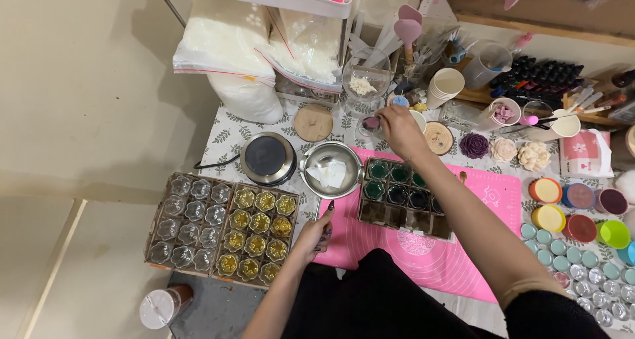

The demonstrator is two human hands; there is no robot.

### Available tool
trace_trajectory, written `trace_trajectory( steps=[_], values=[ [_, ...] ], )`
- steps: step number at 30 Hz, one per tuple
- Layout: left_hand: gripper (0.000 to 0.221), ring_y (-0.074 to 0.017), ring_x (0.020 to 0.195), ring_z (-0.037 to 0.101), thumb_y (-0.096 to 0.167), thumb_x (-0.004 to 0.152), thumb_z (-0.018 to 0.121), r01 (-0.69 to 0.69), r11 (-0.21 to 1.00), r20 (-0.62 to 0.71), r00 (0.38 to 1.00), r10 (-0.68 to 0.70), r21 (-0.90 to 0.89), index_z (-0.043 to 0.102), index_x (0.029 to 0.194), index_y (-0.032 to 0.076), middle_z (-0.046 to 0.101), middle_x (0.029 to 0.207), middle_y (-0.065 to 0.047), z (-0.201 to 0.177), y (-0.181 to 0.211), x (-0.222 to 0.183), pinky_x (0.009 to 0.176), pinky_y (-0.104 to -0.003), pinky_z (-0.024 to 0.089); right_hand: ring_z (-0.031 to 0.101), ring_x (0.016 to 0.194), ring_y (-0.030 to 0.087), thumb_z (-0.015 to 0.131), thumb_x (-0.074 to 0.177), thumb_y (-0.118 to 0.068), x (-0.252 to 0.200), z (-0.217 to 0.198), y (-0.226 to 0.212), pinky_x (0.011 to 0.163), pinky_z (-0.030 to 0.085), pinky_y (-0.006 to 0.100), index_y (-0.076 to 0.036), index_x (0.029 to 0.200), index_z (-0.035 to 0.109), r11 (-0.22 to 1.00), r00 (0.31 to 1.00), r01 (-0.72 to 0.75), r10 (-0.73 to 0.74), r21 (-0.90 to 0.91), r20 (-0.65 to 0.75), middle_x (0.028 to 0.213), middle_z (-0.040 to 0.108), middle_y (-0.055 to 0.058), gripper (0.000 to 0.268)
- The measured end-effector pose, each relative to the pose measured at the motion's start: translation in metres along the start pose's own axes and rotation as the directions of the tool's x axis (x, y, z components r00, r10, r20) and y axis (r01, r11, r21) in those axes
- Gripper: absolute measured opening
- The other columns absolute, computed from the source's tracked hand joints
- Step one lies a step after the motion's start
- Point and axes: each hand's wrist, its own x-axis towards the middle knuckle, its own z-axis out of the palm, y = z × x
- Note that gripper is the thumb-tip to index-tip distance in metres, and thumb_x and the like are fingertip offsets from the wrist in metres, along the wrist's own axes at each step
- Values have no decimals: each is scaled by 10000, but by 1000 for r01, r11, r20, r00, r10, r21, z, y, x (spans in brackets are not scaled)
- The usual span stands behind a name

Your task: The recorder is preparing wicks and cleaning tools for candle making.

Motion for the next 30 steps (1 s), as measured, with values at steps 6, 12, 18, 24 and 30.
trace_trajectory(
  steps=[6, 12, 18, 24, 30],
  values=[
    [568, -88, 412, 272, 573, 923, 675, 6, 1000, 8, 1000, -6, -10, 466, 673, 108, 347, 529, 40, 0, 0, -2, 391, -270, 173, 612, 1009, 420, 628, 945, -47, 2, 9, 9, 897, 494, 480, 13, 1059, 691, 999, 998, -42, 41, 32, 37, 1015, 664, 212, 144],
    [566, -86, 409, 272, 565, 924, 675, 12, 1000, 18, 1000, -12, -17, 463, 671, 104, 346, 528, 38, -4, -4, 3, 393, -267, 167, 657, 972, 419, 621, 952, -68, 2, 31, 32, 868, 517, 479, 17, 1046, 704, 987, 992, -124, 123, 103, 17, 1015, 703, 216, 152],
    [540, -85, 398, 259, 536, 935, 668, -5, 1000, 10, 1000, 4, 17, 463, 672, 112, 336, 518, 39, -4, 3, -2, 389, -273, 166, 736, 826, 348, 638, 937, -179, 4, 51, 53, 775, 565, 418, -17, 1118, 724, 857, 880, -475, 467, 203, 88, 906, 738, 211, 258],
    [483, -80, 358, 254, 397, 969, 684, -146, 987, 4, 989, 146, 73, 497, 648, 88, 360, 486, 34, -1, -8, 1, 364, -285, 149, 733, 817, 335, 673, 906, -198, -3, 45, 50, 778, 566, 408, -17, 1141, 713, 855, 872, -490, 479, 170, 100, 892, 739, 196, 299],
    [433, -73, 328, 299, 294, 978, 666, -232, 973, -21, 972, 232, 11, 534, 629, 74, 411, 476, 29, 7, -7, -23, 334, -277, 174, 608, 1020, 418, 718, 869, -134, -37, -3, -39, 912, 494, 488, 28, 1281, 591, 952, 949, -305, 306, 26, -77, 1099, 620, 248, 461]
  ],
)
